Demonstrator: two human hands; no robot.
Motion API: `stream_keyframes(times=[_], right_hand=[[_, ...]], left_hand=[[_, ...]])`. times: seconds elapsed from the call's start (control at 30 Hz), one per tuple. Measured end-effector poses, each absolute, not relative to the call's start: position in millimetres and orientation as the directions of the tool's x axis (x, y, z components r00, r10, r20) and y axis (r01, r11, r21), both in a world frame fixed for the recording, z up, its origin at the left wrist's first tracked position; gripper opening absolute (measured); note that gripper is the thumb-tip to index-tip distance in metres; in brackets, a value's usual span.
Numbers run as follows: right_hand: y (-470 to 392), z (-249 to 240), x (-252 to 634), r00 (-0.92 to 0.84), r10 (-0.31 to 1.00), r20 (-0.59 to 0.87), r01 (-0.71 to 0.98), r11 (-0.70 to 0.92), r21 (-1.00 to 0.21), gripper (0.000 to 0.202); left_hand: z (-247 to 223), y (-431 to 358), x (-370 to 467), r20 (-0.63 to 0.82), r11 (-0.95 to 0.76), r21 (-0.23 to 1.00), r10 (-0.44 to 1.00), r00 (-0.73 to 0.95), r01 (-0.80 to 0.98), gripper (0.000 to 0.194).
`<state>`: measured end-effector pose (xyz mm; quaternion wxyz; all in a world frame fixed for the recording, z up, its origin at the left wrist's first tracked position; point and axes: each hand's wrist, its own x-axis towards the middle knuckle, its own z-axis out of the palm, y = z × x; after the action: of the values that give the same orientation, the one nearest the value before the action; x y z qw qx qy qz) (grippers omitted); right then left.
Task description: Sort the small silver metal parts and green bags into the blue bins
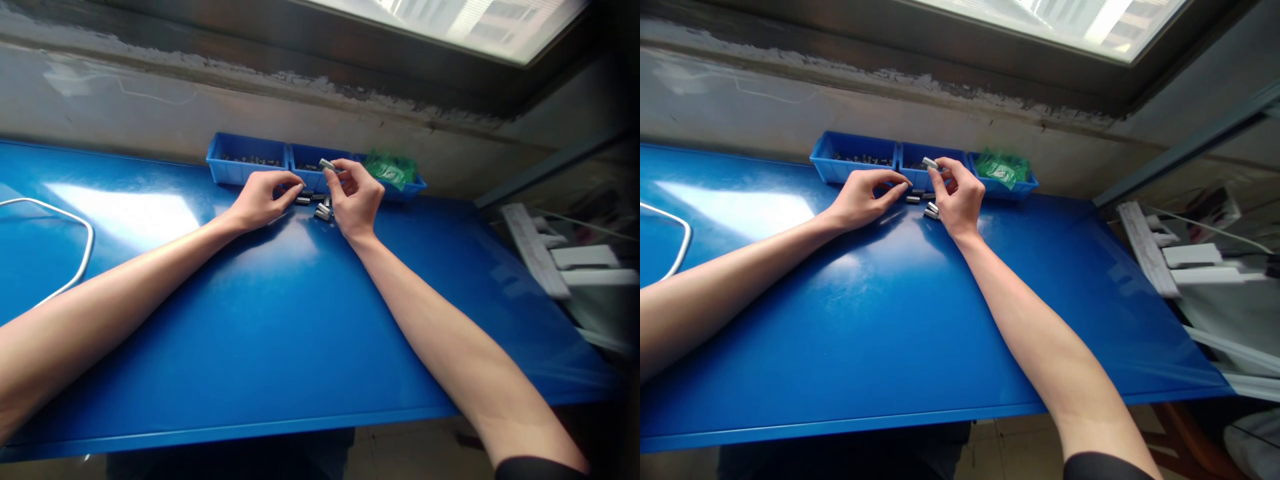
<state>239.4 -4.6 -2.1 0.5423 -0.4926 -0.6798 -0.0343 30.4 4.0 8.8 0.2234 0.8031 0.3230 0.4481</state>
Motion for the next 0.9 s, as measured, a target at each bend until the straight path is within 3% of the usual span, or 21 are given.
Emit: stream_keyframes(times=[0.13,0.37,0.57,0.9], right_hand=[[3.0,-8.1,246.1,0.124,0.593,0.796,0.722,0.496,-0.483,0.047],[7.9,-7.3,248.2,0.183,0.711,0.679,0.650,0.430,-0.627,0.035],[-1.3,0.9,241.4,0.232,0.724,0.650,0.612,0.411,-0.676,0.030],[-9.4,4.3,237.1,0.056,0.788,0.613,0.586,0.472,-0.659,0.026]], left_hand=[[7.0,-0.6,31.9,0.610,-0.811,0.485,0.581,0.539,0.327,0.032],[-1.5,1.2,32.9,0.504,-0.901,0.327,0.423,0.753,0.287,0.037],[-2.4,0.5,31.7,0.550,-0.899,0.338,0.429,0.716,0.279,0.028],[-2.5,5.4,28.2,0.545,-0.787,0.520,0.605,0.580,0.332,0.020]])
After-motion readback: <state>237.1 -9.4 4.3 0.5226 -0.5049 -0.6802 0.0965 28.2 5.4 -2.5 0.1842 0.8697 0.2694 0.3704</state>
